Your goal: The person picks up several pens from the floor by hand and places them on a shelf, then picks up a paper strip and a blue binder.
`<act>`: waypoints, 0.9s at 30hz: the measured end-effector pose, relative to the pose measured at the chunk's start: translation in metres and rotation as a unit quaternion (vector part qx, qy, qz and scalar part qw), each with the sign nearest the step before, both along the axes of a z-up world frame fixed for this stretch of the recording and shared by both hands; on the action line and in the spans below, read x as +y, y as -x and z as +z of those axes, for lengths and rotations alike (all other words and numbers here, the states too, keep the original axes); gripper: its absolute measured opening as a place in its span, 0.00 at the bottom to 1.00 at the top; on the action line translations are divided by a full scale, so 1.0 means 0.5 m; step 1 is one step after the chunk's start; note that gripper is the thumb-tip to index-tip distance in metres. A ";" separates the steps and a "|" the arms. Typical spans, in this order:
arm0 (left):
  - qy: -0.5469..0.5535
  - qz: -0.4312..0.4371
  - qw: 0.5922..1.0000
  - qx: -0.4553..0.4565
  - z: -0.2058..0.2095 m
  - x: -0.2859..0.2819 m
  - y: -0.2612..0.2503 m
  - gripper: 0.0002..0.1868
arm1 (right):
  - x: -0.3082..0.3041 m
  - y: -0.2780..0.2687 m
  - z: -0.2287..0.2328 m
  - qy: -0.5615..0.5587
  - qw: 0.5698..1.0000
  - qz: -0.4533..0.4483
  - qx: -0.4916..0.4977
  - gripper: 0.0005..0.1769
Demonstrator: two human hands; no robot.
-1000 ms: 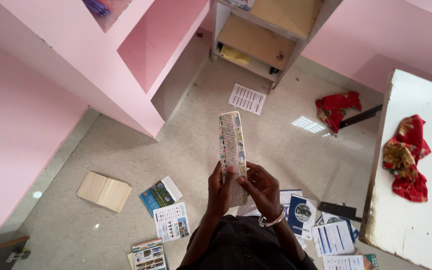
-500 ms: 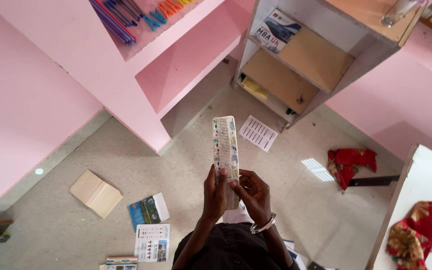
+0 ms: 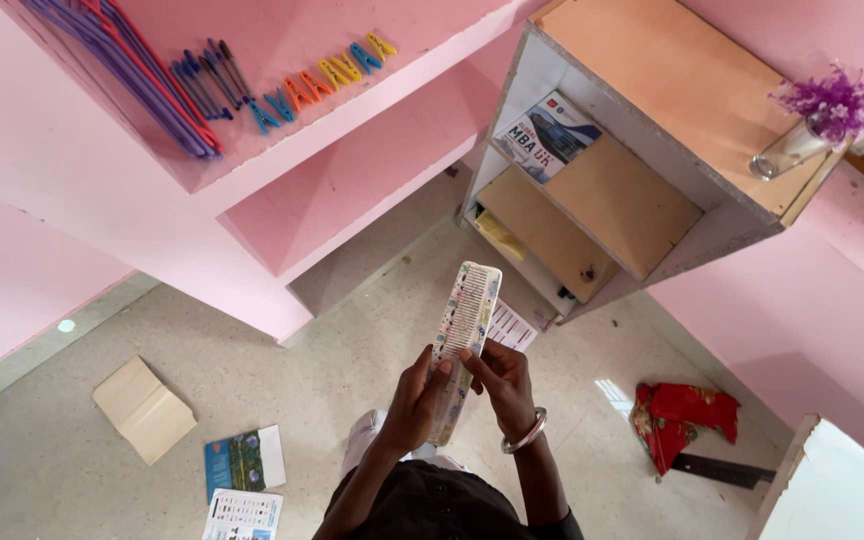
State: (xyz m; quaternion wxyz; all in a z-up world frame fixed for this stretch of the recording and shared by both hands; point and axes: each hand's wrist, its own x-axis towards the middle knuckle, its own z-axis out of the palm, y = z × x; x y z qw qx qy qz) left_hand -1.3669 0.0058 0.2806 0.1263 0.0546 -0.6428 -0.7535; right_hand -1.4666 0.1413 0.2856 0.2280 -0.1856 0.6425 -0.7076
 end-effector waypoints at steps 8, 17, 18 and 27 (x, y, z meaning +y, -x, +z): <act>0.007 0.050 0.998 -0.044 -0.022 -0.054 0.155 0.20 | -0.075 0.157 -0.005 0.012 0.999 -0.042 -0.013 0.13; -0.078 0.066 0.992 -0.079 -0.022 -0.192 0.355 0.12 | -0.190 0.426 0.049 0.049 0.987 -0.149 -0.021 0.14; -0.080 0.071 0.991 -0.078 -0.016 -0.210 0.383 0.12 | -0.206 0.453 0.058 0.045 0.987 -0.156 -0.016 0.14; -0.058 0.138 0.982 -0.116 0.012 -0.372 0.573 0.13 | -0.362 0.660 0.038 0.074 0.982 -0.175 -0.023 0.20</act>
